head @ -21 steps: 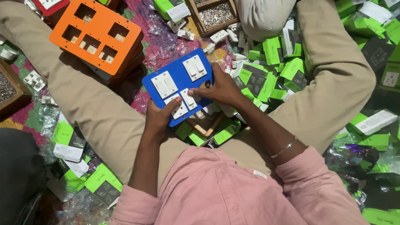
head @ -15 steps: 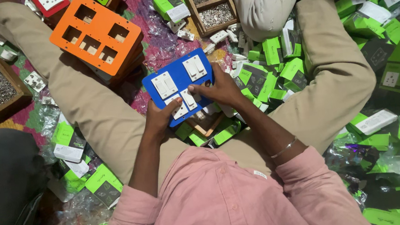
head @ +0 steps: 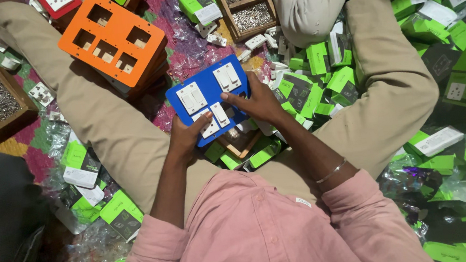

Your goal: The person sits on the floor and assembles white electrical switches and sockets onto a blue plastic mounting board. They pick up individual switches and sockets, place them into the board's cutouts, and secure them with screws using a screwdriver. The person repeatedly flips the board to access the back and tighten screws.

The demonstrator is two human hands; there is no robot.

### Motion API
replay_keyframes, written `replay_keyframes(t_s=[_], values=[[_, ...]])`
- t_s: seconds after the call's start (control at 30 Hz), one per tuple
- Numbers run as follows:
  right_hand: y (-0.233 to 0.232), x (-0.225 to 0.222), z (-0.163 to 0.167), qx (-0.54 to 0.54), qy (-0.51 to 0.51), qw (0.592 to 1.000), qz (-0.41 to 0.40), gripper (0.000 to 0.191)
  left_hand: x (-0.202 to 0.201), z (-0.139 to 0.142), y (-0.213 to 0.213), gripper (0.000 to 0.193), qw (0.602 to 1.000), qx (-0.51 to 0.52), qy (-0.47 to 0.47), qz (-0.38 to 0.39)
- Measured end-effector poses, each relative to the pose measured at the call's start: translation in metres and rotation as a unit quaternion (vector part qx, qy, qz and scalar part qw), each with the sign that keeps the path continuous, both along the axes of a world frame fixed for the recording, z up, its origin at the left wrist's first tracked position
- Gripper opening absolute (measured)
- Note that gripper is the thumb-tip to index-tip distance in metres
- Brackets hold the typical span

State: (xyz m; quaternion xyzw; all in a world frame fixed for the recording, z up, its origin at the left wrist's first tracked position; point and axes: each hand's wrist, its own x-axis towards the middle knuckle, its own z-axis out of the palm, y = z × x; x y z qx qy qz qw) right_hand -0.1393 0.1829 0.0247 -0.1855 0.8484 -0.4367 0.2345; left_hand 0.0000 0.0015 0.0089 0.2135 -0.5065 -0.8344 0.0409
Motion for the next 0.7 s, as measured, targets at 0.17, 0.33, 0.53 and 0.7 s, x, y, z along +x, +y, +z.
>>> replay_keyframes(t_s=[0.17, 0.33, 0.53, 0.7], values=[[0.001, -0.001, -0.003, -0.032, 0.009, 0.999, 0.007, 0.094, 0.000, 0.002, 0.000, 0.038, 1.000, -0.011, -0.010, 0.000], [0.000, -0.003, -0.009, 0.017, 0.049, 0.999, 0.018, 0.107, 0.001, 0.000, 0.001, 0.037, 1.000, -0.023, -0.006, 0.000], [-0.004, -0.001, -0.013, 0.033, 0.022, 0.999, -0.002, 0.106, 0.000, -0.004, -0.001, 0.036, 0.999, -0.037, 0.001, -0.005], [-0.005, 0.000, -0.016, 0.040, 0.022, 0.999, -0.001, 0.101, -0.001, -0.002, 0.000, 0.042, 1.000, 0.011, 0.001, 0.006]])
